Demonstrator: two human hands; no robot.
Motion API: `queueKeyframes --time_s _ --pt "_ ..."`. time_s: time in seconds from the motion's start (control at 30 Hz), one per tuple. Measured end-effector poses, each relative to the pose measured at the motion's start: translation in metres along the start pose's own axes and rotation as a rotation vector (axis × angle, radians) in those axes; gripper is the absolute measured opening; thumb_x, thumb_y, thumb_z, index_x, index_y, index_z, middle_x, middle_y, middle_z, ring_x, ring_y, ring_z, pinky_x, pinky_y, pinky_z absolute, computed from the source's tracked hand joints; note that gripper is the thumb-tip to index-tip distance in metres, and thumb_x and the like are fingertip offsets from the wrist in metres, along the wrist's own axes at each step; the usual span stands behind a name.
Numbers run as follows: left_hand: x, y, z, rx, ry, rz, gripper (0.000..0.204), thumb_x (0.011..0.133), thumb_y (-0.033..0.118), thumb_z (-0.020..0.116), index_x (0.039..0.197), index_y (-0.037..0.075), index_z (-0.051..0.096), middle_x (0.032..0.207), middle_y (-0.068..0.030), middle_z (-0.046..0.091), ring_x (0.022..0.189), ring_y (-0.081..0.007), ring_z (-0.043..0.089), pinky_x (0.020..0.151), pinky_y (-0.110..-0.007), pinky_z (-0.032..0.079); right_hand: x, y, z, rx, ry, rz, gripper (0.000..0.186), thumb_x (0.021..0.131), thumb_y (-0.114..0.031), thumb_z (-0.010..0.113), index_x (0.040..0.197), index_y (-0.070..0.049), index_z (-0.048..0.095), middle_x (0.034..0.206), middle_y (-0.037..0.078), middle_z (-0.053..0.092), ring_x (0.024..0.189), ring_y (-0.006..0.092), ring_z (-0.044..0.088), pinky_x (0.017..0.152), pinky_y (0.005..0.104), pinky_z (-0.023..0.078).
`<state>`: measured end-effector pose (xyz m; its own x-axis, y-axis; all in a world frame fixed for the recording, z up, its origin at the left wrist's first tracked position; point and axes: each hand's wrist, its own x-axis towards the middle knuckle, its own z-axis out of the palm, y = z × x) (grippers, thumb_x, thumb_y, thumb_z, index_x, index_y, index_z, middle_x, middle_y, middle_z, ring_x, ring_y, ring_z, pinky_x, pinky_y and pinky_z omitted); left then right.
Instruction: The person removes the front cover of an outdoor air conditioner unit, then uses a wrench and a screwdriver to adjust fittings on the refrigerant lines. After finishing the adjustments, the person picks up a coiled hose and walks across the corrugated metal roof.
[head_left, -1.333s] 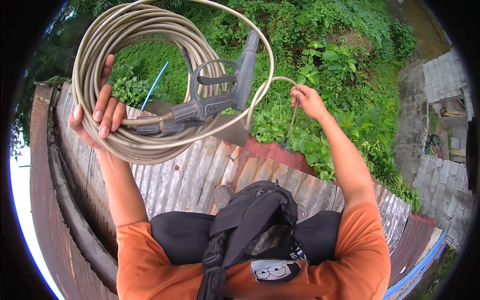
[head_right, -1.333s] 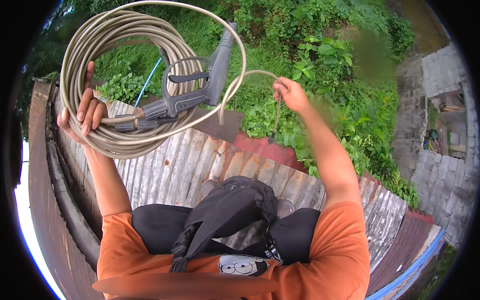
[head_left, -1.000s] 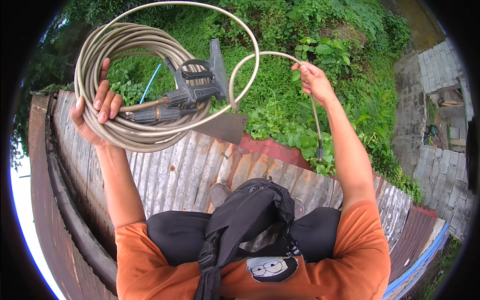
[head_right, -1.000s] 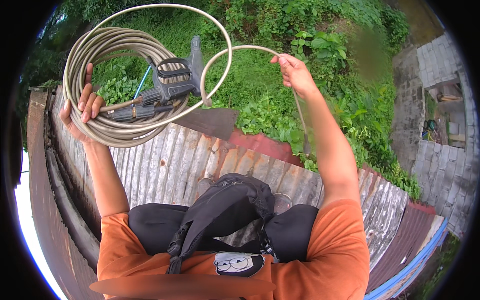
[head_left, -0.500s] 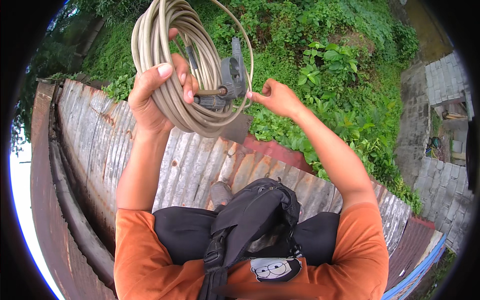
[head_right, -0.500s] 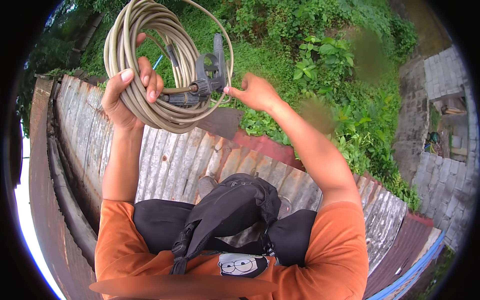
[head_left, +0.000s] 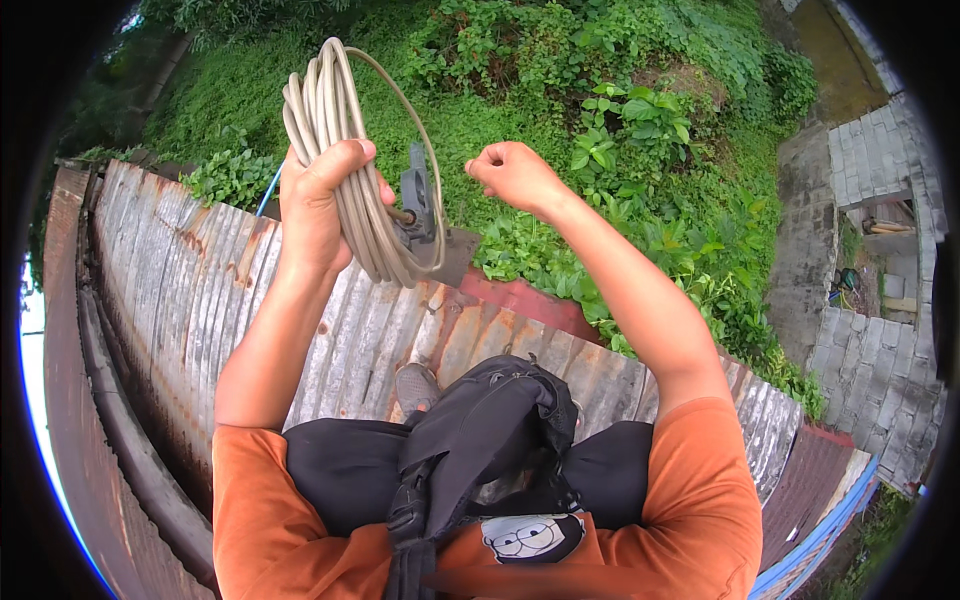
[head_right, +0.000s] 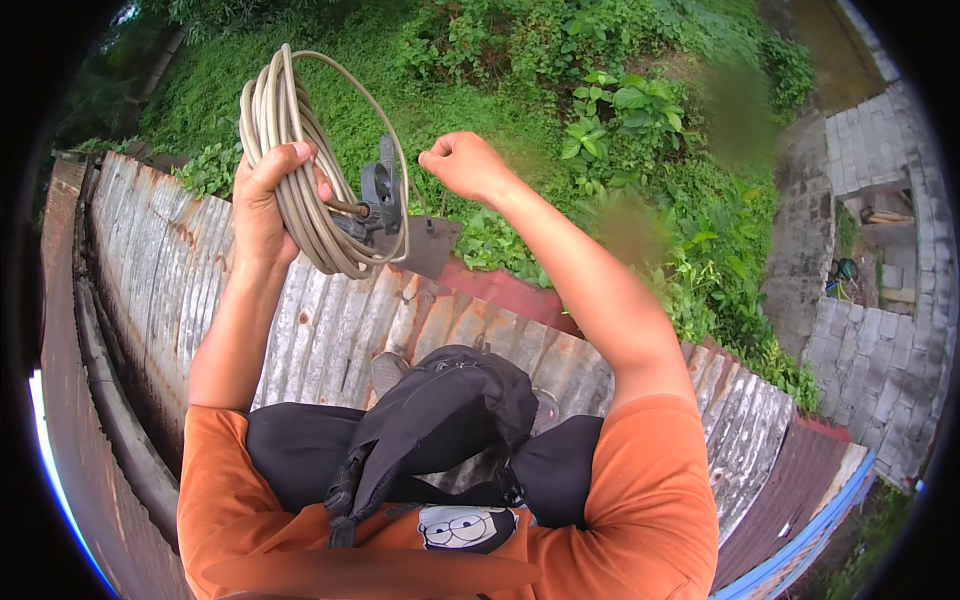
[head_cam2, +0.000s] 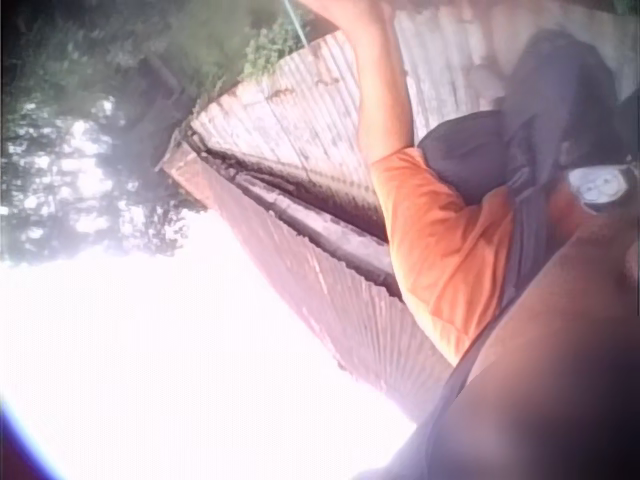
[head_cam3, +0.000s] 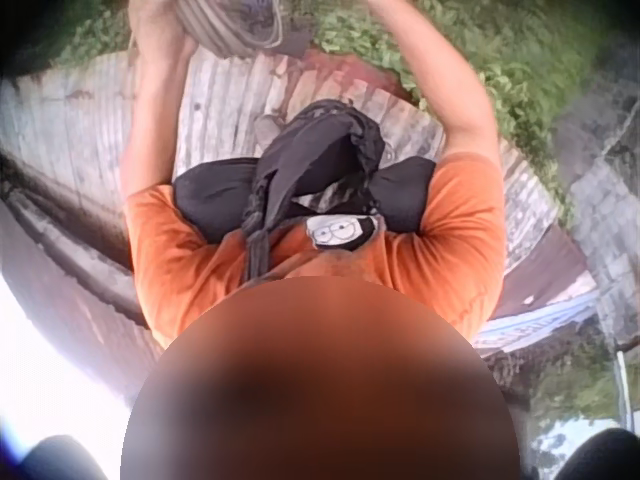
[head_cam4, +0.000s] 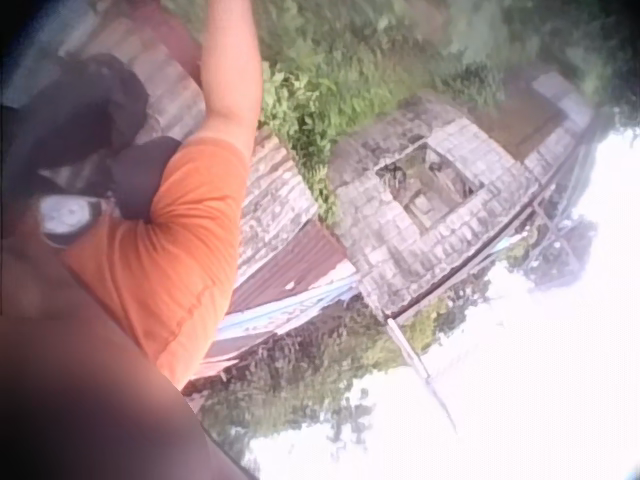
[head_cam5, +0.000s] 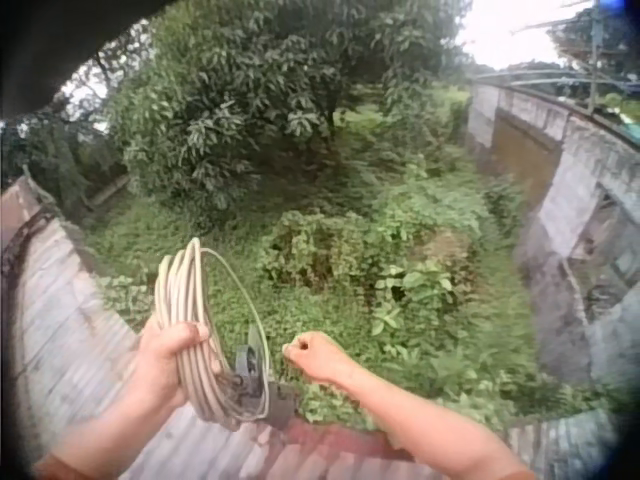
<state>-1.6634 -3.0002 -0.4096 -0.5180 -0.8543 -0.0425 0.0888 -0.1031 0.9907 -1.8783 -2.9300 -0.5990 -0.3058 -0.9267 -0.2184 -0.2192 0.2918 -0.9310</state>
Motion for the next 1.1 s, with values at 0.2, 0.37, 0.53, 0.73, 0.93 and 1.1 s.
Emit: queueKeyframes --time_s 0.2,0.37,0.53,0.73,0.93,1.1 --pt "-0.011 0.004 0.006 -0.077 -0.030 -0.023 0.025 0.090 0.014 0.075 0.106 -0.001 0.064 0.078 -0.0103 0.067 0.057 -0.0213 0.069 0.056 -0.035 0.059 -0.021 0.046 0.073 0.471 -0.081 0.304 0.037 0.105 -0.032 0.075 0.107 0.000 0.057 0.096 0.017 0.074 0.083 0.0257 0.079 0.072 0.0409 0.068" --pt "-0.016 0.012 0.003 -0.045 -0.100 -0.029 0.060 0.096 0.013 0.066 0.152 -0.004 0.051 0.096 -0.0104 0.065 0.062 -0.0210 0.066 0.064 -0.037 0.058 -0.022 0.053 0.054 0.493 -0.122 0.337 0.020 0.106 -0.017 0.068 0.098 0.001 0.062 0.081 0.012 0.074 0.066 0.0229 0.076 0.061 0.0380 0.065" --pt "0.002 -0.015 -0.005 -0.102 -0.066 0.037 0.027 0.091 0.014 0.074 0.109 -0.002 0.063 0.082 -0.0097 0.066 0.058 -0.0217 0.070 0.056 -0.035 0.060 -0.021 -0.007 -0.017 0.383 -0.154 0.059 0.017 0.103 -0.017 0.068 0.098 -0.001 0.066 0.075 0.004 0.066 0.063 0.0173 0.065 0.061 0.0366 0.057" --pt "0.044 -0.070 -0.039 -0.063 0.051 -0.010 0.023 0.091 0.013 0.073 0.107 0.001 0.062 0.083 -0.0099 0.067 0.058 -0.0226 0.070 0.056 -0.037 0.061 -0.076 -0.077 -0.095 1.220 -0.638 -0.584 0.039 0.108 -0.028 0.065 0.131 0.003 0.058 0.090 0.010 0.067 0.077 0.0233 0.069 0.074 0.0365 0.061" --pt "0.096 -0.081 -0.137 -0.335 0.155 -0.108 0.018 0.093 0.013 0.074 0.102 0.001 0.066 0.086 -0.0108 0.069 0.068 -0.0236 0.068 0.067 -0.041 0.059 -0.111 -0.031 -0.227 1.555 -0.229 -0.628 0.089 0.113 -0.042 0.063 0.165 0.017 0.020 0.085 0.008 0.056 0.066 0.0212 0.056 0.063 0.0323 0.057" --pt "0.146 -0.051 -0.296 -0.474 0.313 0.034 0.015 0.092 0.012 0.072 0.099 0.002 0.063 0.087 -0.0136 0.065 0.084 -0.0316 0.065 0.091 -0.049 0.059 -0.118 0.107 -0.289 1.898 0.501 -0.301 0.069 0.114 -0.038 0.063 0.142 0.022 0.043 0.085 0.006 0.053 0.064 0.0162 0.053 0.057 0.0296 0.053"
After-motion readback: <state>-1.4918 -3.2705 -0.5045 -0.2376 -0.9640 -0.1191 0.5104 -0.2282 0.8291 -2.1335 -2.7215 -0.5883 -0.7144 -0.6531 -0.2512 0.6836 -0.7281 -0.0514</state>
